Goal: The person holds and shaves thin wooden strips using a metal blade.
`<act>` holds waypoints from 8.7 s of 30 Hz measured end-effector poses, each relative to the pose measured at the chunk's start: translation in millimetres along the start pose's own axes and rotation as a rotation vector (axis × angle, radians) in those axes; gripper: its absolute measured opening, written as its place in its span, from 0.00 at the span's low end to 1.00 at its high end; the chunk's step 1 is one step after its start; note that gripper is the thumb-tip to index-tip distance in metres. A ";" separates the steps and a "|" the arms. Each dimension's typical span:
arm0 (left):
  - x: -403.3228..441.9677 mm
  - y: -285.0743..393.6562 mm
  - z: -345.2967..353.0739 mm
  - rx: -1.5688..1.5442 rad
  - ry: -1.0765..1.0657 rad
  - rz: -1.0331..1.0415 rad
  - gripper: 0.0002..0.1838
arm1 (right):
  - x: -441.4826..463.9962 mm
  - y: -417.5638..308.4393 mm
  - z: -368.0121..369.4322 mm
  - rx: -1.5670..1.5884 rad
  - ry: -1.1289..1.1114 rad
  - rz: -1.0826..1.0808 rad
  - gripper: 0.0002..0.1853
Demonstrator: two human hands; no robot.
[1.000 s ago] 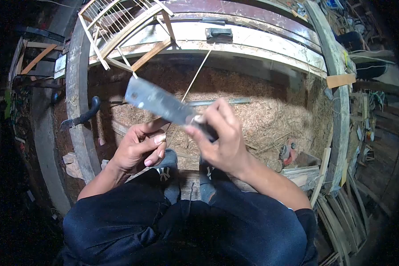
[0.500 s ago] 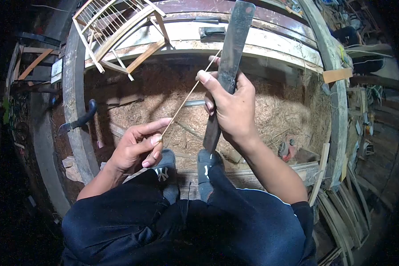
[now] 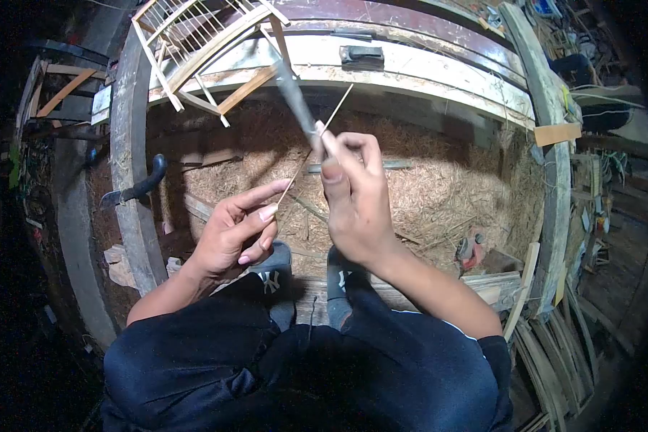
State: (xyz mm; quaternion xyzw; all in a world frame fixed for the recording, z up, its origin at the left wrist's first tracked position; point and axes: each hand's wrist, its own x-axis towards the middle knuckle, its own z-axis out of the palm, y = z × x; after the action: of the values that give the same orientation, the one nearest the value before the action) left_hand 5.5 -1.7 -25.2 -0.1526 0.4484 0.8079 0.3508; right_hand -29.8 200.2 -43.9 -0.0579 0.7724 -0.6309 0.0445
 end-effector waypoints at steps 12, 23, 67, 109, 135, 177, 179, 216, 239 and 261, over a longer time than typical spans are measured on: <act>-3.0 -11.2 -13.1 -0.161 0.006 0.045 0.24 | -17.4 -2.7 4.8 -0.257 -0.174 -0.432 0.20; -4.5 -6.1 -9.8 -0.077 0.039 0.029 0.17 | -11.2 1.1 -3.1 -0.249 -0.053 -0.306 0.20; -7.7 1.9 -10.9 -0.019 -0.068 -0.031 0.23 | 24.6 0.8 -35.8 0.464 0.151 0.369 0.18; -6.1 -14.1 -13.4 -0.179 0.168 0.087 0.10 | -22.6 6.8 4.5 -0.190 -0.106 -0.501 0.14; -3.3 -8.4 -9.8 -0.271 0.129 0.010 0.07 | -20.1 2.8 5.9 -0.217 -0.086 -0.499 0.15; -8.7 9.5 0.3 -0.017 0.007 -0.075 0.24 | -4.8 8.3 -14.2 -0.232 0.115 -0.413 0.16; -8.2 5.7 -6.8 -0.054 0.006 -0.066 0.24 | -11.3 4.4 -11.4 -0.220 -0.032 -0.489 0.14; -9.0 7.3 -6.1 -0.148 0.025 -0.106 0.21 | -6.4 6.6 -15.8 -0.280 0.063 -0.411 0.15; -9.9 7.6 -5.9 0.017 0.060 -0.104 0.23 | -8.7 6.5 -16.4 -0.281 -0.033 -0.460 0.15; -7.4 8.1 -1.7 0.181 0.003 -0.094 0.24 | 20.3 -17.4 -36.8 0.423 -0.023 0.365 0.14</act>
State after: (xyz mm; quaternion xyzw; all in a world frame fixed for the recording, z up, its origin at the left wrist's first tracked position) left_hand 4.9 -9.1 -17.0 -0.1422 0.5124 0.7466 0.3998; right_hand -54.5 229.5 -19.5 0.0856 0.6208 -0.7588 0.1775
